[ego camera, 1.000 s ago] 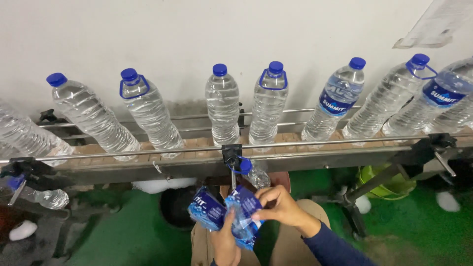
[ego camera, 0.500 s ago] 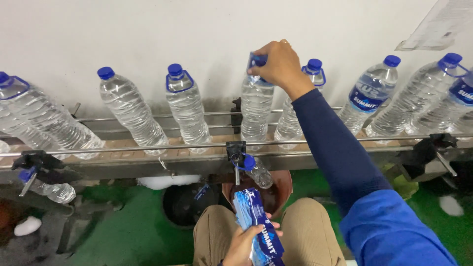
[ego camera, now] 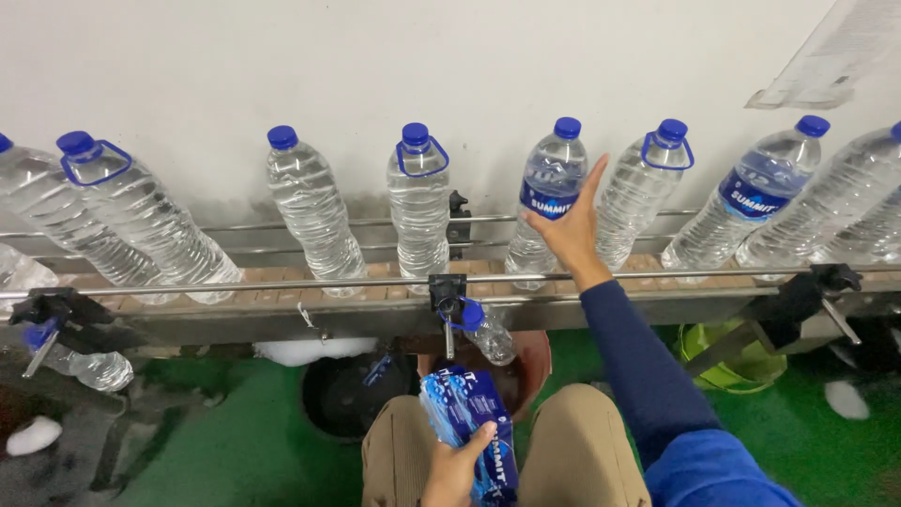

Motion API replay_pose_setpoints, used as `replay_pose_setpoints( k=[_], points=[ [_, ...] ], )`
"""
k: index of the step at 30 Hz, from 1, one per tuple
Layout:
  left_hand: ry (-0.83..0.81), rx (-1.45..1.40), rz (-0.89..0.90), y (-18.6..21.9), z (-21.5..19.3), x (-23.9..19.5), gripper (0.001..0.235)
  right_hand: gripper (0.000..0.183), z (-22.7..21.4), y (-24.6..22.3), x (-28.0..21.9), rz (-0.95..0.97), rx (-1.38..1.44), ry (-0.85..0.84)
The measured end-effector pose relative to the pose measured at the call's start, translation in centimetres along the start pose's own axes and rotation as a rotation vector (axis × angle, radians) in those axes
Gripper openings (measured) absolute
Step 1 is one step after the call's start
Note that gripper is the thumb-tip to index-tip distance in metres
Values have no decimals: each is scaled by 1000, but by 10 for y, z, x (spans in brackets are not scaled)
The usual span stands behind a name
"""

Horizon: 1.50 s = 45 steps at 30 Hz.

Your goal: The person sits in front of a conveyor belt carrying clear plastic water bottles. They take blue labels from a stack in their left hand and apply them to the bottles as they pass by on the belt.

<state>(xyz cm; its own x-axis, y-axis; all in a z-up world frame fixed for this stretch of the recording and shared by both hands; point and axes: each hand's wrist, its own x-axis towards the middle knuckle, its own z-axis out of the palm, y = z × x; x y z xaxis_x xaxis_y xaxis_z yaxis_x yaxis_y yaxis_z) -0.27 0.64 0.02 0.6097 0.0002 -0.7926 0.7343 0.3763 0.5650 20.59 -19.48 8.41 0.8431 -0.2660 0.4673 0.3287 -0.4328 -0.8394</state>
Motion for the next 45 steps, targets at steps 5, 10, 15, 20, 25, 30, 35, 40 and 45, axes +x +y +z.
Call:
replay_pose_setpoints(
  k=[5,10,15,20,25,30,35,40,45],
  points=[
    [45,1,155,9,-18,2,70,122,6,-15,-48,-81,-19,-7],
    [99,-226,205,37,-35,-4,56,93,36,-72,-169,-204,508,-640],
    [231,-392,92,50,-54,0,54,14,51,-79,-193,396,1273,-802],
    [-412,-363,207,42,-81,-4,43,8,54,-108,-89,201,652,-260],
    [-481,-408,-63,47,-103,-6,46,17,60,-141,29,-336,-296,-88],
    [-85,17,-196,64,-121,-7,48,62,83,-127,49,-862,-332,-136],
    [-94,63,-71,74,-140,-9,53,80,90,-94,20,-504,51,-125],
    [-20,184,-114,100,-156,-31,54,116,108,-92,8,-268,37,-70],
    [-34,97,176,91,-197,-2,74,130,122,-67,-28,-93,195,-132]
  ],
)
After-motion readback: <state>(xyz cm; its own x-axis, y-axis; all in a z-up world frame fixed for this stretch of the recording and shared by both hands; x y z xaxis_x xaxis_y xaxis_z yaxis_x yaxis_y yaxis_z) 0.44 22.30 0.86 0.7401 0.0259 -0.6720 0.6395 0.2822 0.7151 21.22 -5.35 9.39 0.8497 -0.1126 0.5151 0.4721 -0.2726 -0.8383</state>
